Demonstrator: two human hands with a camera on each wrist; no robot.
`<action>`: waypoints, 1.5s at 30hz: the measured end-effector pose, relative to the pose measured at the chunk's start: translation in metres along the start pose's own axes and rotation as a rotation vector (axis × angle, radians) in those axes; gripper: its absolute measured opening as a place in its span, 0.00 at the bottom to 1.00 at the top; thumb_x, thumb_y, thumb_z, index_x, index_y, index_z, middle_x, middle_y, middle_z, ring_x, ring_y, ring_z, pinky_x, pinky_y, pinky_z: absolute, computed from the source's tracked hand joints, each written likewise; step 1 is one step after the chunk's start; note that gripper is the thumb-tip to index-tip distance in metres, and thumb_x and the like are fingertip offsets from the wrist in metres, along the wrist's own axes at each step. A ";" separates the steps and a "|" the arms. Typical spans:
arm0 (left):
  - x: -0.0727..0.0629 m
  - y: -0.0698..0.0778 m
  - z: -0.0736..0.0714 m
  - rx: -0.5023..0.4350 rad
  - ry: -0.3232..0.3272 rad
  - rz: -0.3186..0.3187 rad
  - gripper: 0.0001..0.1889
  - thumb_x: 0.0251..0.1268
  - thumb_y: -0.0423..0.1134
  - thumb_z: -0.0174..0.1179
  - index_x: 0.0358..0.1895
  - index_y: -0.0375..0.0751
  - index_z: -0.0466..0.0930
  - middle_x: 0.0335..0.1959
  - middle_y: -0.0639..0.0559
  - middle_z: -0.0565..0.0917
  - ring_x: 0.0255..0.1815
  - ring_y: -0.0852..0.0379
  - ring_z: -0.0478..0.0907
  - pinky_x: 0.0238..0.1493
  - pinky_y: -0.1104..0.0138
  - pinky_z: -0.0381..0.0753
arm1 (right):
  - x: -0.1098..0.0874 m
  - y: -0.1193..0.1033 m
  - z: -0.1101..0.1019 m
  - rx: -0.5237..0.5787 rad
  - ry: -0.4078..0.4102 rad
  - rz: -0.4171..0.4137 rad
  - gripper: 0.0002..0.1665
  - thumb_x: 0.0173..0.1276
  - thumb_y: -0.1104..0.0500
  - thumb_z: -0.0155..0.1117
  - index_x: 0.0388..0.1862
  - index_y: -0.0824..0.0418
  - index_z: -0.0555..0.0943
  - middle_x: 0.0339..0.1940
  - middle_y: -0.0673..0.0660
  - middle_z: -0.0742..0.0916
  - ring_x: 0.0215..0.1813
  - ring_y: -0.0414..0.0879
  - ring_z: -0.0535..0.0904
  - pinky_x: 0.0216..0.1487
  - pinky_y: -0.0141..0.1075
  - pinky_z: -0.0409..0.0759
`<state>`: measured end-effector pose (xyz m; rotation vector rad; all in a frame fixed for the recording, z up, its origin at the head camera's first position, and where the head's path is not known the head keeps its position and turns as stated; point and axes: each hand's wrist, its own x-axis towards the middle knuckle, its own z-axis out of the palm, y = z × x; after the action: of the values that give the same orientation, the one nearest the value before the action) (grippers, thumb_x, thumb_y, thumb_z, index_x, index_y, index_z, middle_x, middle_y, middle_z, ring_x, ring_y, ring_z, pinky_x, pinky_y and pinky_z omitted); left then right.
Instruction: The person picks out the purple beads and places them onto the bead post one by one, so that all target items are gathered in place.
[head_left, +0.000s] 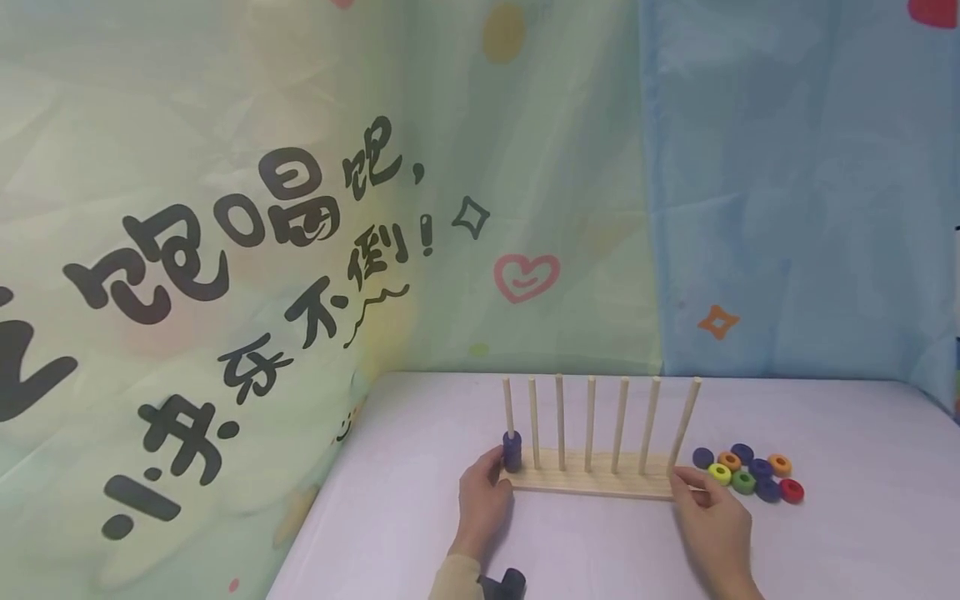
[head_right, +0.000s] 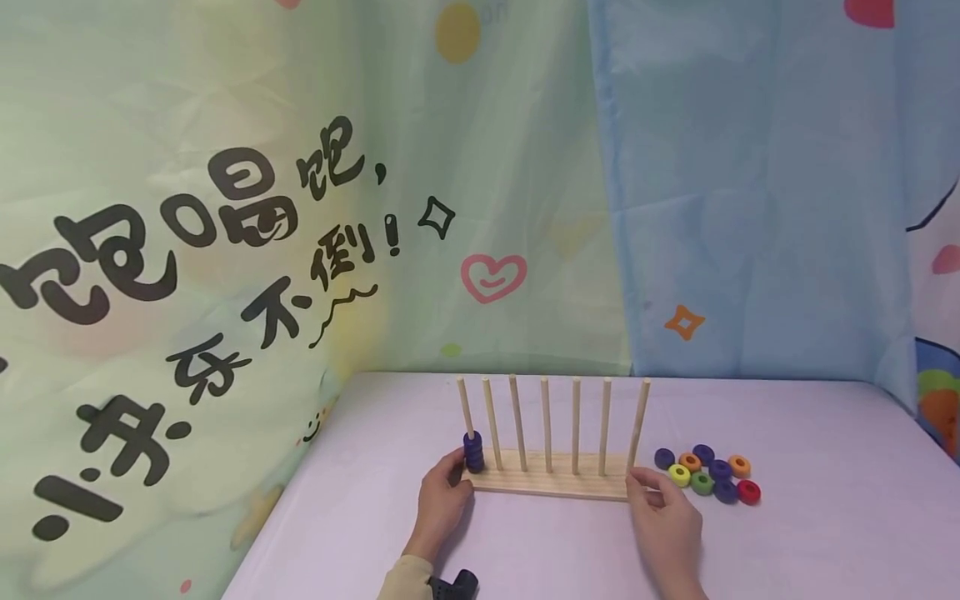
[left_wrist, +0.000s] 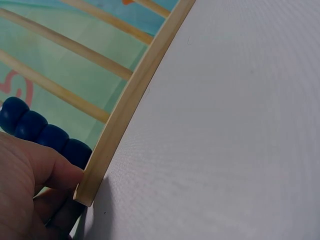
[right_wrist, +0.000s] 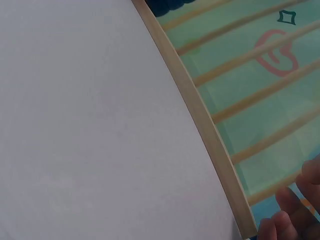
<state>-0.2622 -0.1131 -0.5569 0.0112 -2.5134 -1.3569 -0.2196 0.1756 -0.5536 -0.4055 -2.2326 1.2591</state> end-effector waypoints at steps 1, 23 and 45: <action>0.000 0.000 0.000 0.000 0.000 -0.002 0.29 0.47 0.23 0.56 0.59 0.38 0.78 0.57 0.43 0.82 0.63 0.42 0.75 0.67 0.48 0.70 | 0.002 0.002 -0.001 -0.002 0.010 0.005 0.11 0.64 0.57 0.68 0.44 0.60 0.86 0.36 0.61 0.89 0.24 0.27 0.74 0.24 0.20 0.69; -0.001 0.000 -0.001 -0.014 0.004 -0.025 0.29 0.47 0.23 0.56 0.59 0.38 0.79 0.57 0.43 0.82 0.64 0.42 0.74 0.68 0.47 0.69 | 0.030 0.034 -0.036 -0.143 0.187 0.111 0.17 0.61 0.62 0.65 0.50 0.65 0.84 0.44 0.63 0.86 0.24 0.18 0.63 0.26 0.21 0.64; 0.000 0.000 0.002 -0.007 0.007 -0.022 0.29 0.46 0.23 0.56 0.58 0.38 0.79 0.57 0.43 0.82 0.63 0.42 0.75 0.67 0.48 0.70 | 0.039 0.045 -0.054 -0.255 0.114 0.215 0.24 0.65 0.68 0.58 0.61 0.68 0.76 0.54 0.72 0.81 0.44 0.60 0.80 0.23 0.19 0.59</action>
<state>-0.2623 -0.1118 -0.5582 0.0417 -2.5102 -1.3710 -0.2202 0.2556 -0.5572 -0.8132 -2.3039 1.0250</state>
